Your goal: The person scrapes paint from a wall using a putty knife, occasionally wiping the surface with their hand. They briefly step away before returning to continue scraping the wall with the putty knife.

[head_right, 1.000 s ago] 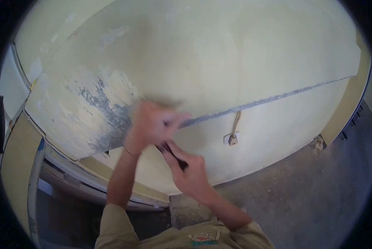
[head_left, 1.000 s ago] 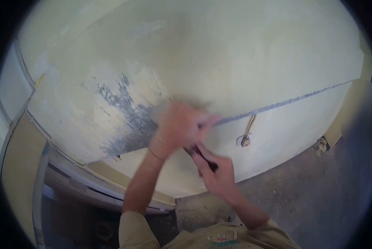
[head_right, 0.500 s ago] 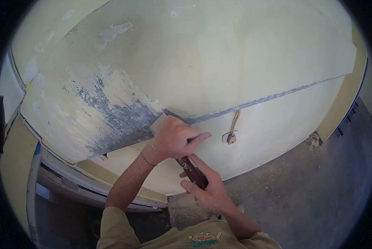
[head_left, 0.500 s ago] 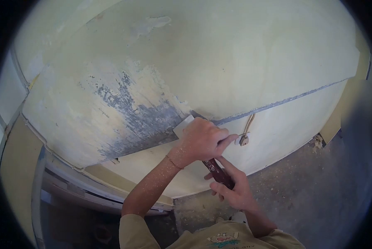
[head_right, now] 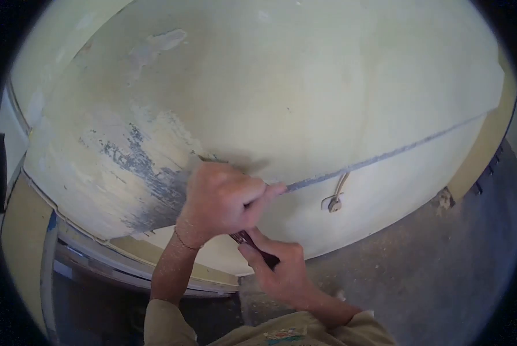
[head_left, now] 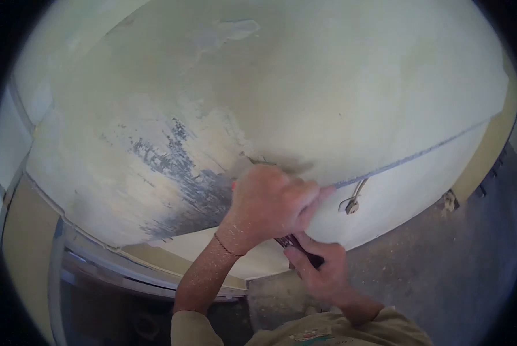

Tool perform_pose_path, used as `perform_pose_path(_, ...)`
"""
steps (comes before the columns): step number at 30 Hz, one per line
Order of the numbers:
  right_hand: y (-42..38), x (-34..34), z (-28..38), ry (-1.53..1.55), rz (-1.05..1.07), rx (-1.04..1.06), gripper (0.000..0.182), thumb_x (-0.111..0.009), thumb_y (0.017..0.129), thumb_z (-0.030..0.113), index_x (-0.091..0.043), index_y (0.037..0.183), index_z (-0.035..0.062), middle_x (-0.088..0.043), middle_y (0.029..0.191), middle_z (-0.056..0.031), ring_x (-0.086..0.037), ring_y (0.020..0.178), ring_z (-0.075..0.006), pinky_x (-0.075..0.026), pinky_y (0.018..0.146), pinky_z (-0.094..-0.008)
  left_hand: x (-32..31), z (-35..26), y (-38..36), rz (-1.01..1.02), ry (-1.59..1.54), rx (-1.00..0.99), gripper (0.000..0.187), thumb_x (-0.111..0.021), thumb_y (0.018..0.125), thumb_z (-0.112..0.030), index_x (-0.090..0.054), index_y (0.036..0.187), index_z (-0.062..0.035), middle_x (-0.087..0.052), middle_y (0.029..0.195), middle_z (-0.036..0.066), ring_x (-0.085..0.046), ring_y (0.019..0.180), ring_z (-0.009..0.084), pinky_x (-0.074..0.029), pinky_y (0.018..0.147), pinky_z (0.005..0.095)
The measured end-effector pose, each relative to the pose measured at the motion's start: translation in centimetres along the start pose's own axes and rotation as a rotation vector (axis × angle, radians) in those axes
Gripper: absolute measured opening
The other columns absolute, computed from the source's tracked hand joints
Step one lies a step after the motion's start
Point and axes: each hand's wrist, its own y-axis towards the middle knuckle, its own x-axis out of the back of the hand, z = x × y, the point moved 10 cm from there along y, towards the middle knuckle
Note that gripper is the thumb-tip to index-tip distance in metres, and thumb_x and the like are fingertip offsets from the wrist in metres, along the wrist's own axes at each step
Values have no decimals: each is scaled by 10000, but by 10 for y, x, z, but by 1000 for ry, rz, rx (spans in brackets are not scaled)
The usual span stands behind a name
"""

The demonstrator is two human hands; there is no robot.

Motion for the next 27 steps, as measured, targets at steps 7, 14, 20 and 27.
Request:
perform_pose_path(7,-50,31,-8,11,-35,87,514,-677,855,57,-516,1335,-31,-681,835,-126,-573,681,-73,-478,645,-229,-57,-27,-15,71,-267,-21,446,-730,820,-231,-471,483,-97,-443,425,83,-465,380,284,-346,395,377)
perform_pose_path(14,-47,42,-20,-123,-147,18,439,-694,844,36,-581,1261,-40,-703,847,-134,-611,688,-87,-495,631,-241,-70,-27,-14,144,-216,31,442,-707,837,-234,-489,483,-85,-476,444,109,-489,401,307,-357,404,389)
perform_pose_path(20,-46,44,-12,25,-215,-92,296,-669,878,29,-645,1163,-41,-673,741,-126,-550,630,-54,-468,584,-229,-64,-23,-7,119,-177,70,431,-706,831,-225,-491,486,-82,-474,441,105,-502,407,311,-369,408,388)
perform_pose_path(27,-38,55,-29,-89,-214,93,269,-687,870,49,-661,1125,-33,-659,711,-108,-495,584,-44,-439,532,-230,-67,-28,-11,45,-171,72,431,-710,827,-221,-491,482,-87,-469,441,100,-473,391,305,-354,392,374)
